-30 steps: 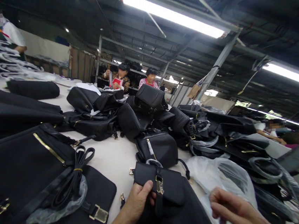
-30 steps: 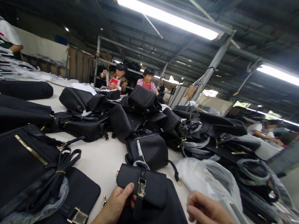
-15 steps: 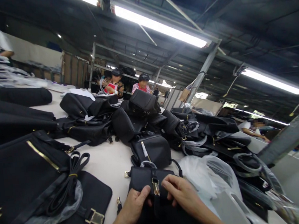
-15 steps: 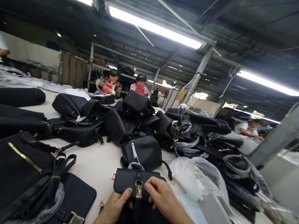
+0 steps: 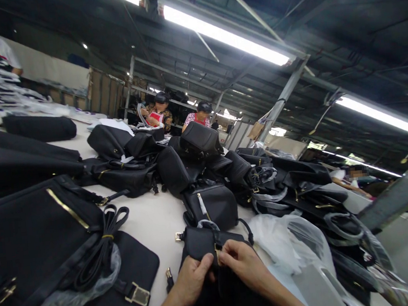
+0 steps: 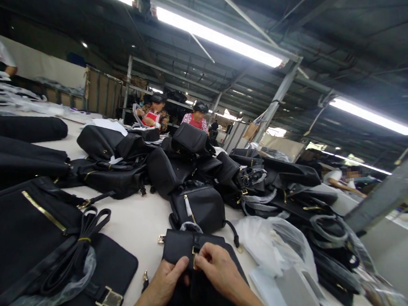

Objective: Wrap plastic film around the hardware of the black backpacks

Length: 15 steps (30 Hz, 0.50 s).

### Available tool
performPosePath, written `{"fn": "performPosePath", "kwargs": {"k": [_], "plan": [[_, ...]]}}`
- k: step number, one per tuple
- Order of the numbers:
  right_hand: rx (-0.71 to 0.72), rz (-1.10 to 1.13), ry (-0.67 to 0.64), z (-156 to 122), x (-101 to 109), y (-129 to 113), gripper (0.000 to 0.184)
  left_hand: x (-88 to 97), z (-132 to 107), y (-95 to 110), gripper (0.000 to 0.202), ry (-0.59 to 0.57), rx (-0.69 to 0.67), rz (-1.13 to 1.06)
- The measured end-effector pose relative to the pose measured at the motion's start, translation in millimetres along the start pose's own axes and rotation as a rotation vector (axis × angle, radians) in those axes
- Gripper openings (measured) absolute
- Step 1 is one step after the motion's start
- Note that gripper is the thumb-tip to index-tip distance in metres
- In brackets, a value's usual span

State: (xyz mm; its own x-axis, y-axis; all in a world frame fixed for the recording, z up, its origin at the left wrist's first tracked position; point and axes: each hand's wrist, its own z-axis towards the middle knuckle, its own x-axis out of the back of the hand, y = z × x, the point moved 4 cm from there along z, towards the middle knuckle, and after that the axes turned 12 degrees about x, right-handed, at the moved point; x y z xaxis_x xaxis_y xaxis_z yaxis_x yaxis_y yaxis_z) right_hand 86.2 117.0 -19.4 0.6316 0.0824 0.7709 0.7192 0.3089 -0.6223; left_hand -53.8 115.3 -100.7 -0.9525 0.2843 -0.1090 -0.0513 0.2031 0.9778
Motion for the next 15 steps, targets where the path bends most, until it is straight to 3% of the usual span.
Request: {"fn": "performPosePath", "kwargs": {"k": [7, 15], "plan": [[-0.036, 0.034, -0.006, -13.4, 5.8, 10.9, 0.027, -5.0, -6.4, 8.2, 0.056, -0.025, 0.007, -0.048], [-0.081, -0.094, 0.207, -20.1, 22.6, 29.2, 0.025, -6.5, -2.1, -3.0, 0.062, -0.051, 0.025, -0.116]]}}
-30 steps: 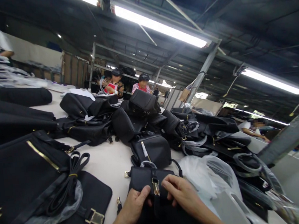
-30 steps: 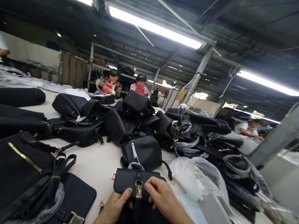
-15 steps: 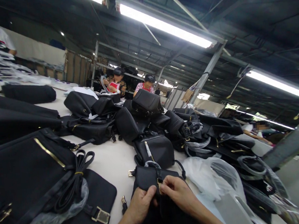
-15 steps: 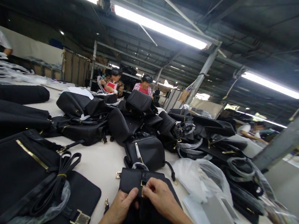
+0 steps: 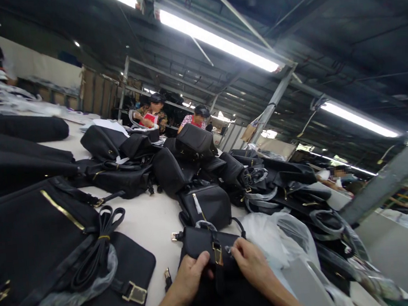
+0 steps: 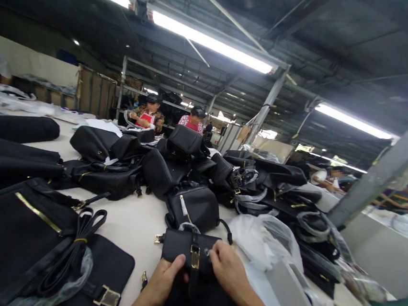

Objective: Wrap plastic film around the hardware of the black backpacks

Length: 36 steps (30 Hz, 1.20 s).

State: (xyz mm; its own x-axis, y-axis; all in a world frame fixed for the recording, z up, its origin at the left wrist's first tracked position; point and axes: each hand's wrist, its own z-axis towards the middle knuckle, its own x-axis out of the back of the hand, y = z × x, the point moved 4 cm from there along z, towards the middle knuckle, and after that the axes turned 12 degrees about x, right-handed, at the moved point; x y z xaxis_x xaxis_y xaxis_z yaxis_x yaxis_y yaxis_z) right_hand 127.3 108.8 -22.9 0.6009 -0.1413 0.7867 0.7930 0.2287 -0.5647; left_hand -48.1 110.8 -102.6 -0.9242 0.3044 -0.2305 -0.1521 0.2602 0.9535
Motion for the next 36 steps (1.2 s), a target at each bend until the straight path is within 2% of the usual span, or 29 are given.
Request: {"fn": "performPosePath", "kwargs": {"k": [3, 7, 11, 15, 18, 20, 23, 27, 28, 30, 31, 32, 34, 36], "plan": [[-0.059, 0.02, 0.003, -3.4, 21.3, 6.2, 0.03, 4.1, 4.5, -7.3, 0.067, 0.001, 0.006, -0.052], [-0.103, 0.127, -0.027, -27.3, 69.1, 19.9, 0.032, 4.6, 6.1, -8.7, 0.067, 0.003, -0.007, -0.115], [-0.208, 0.184, -0.015, -71.2, 123.2, 51.6, 0.038, 3.1, 4.9, -4.8, 0.068, 0.007, 0.007, -0.183], [-0.308, 0.22, -0.088, -126.9, 155.7, 69.6, 0.036, 3.9, 3.4, -2.5, 0.063, -0.014, 0.047, -0.231], [-0.366, 0.205, -0.116, -162.7, 168.9, 68.7, 0.024, 5.9, 5.3, -1.6, 0.058, -0.026, 0.085, -0.252], [-0.384, 0.092, -0.081, -179.0, 177.6, 69.3, 0.017, 6.3, 6.5, 0.0, 0.055, -0.03, 0.109, -0.264], [-0.392, -0.149, -0.043, -193.4, 185.0, 76.8, 0.015, 5.9, 5.0, 3.7, 0.051, -0.016, 0.13, -0.296], [-0.414, -0.317, -0.115, -200.4, 179.5, 87.9, 0.01, 4.7, 0.9, 7.0, 0.049, 0.003, 0.135, -0.344], [-0.399, -0.314, -0.138, -200.7, 177.6, 87.8, 0.015, 4.5, 0.5, 7.2, 0.049, 0.002, 0.138, -0.353], [-0.389, -0.257, -0.197, -201.1, 175.0, 86.2, 0.047, 4.3, 0.6, 7.3, 0.047, -0.001, 0.144, -0.371], [-0.402, -0.23, -0.216, -201.2, 174.9, 85.7, 0.057, 4.3, 0.8, 7.3, 0.046, -0.002, 0.146, -0.381], [-0.421, -0.216, -0.228, -201.1, 175.6, 86.1, 0.057, 4.3, 0.9, 7.3, 0.044, -0.003, 0.147, -0.39], [-0.446, -0.225, -0.248, -200.1, 177.3, 89.9, 0.037, 4.2, 0.4, 7.6, 0.043, -0.004, 0.147, -0.408], [-0.393, -0.242, -0.233, -196.8, 177.7, 96.1, 0.028, 4.1, -1.2, 8.5, 0.044, 0.0, 0.139, -0.426]]}}
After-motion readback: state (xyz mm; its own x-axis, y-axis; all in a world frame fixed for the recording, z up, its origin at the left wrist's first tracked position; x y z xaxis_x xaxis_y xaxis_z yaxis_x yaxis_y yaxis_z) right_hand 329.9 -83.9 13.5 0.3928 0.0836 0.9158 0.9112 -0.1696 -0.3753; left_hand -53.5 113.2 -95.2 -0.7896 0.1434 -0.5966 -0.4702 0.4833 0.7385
